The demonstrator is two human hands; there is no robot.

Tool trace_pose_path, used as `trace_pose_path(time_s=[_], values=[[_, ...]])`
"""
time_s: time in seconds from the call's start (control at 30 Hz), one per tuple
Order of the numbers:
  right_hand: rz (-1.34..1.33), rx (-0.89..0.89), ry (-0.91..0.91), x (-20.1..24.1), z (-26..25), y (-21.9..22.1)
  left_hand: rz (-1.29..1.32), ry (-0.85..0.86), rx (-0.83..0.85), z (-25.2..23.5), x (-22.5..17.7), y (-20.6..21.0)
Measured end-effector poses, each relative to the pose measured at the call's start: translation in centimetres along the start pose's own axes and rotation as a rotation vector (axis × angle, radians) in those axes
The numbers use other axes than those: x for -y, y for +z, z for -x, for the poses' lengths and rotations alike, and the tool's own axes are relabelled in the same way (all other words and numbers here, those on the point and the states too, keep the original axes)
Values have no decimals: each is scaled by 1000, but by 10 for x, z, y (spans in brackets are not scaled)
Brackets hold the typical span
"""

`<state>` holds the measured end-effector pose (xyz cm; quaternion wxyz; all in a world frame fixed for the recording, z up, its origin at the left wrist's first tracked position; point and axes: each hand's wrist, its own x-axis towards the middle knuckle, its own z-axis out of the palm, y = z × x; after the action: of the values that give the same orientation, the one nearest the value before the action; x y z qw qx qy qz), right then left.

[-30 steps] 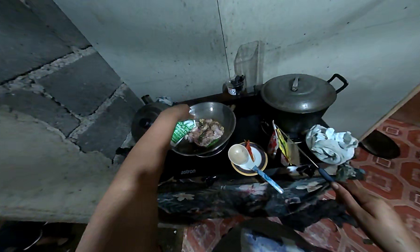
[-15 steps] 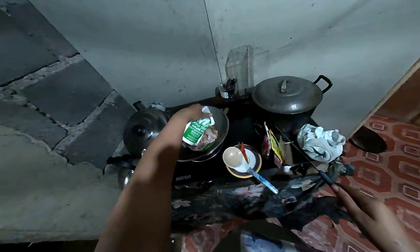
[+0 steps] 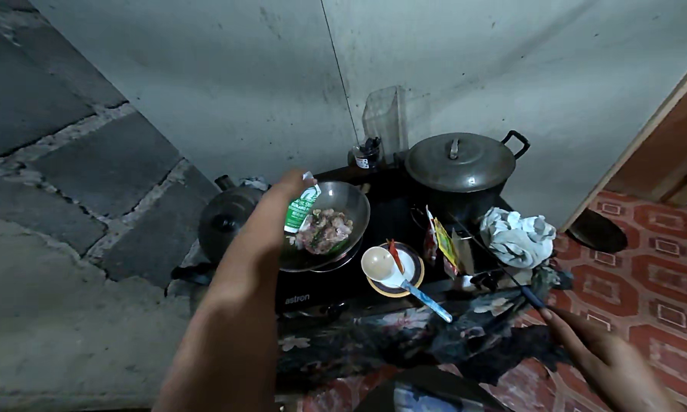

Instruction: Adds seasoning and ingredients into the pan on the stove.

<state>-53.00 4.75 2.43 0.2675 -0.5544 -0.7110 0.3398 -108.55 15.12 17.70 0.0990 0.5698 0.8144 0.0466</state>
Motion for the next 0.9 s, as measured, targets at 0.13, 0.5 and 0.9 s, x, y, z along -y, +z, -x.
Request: trace_pose_path(time_s=[0.13, 0.5, 0.9], values=[[-3, 11, -22, 0, -3, 4, -79, -84, 123, 19, 5, -2], [21, 51, -63, 1, -15, 11, 15, -26, 91, 32, -16, -10], [-11, 47, -3, -5, -8, -12, -84, -58, 125, 45, -12, -24]])
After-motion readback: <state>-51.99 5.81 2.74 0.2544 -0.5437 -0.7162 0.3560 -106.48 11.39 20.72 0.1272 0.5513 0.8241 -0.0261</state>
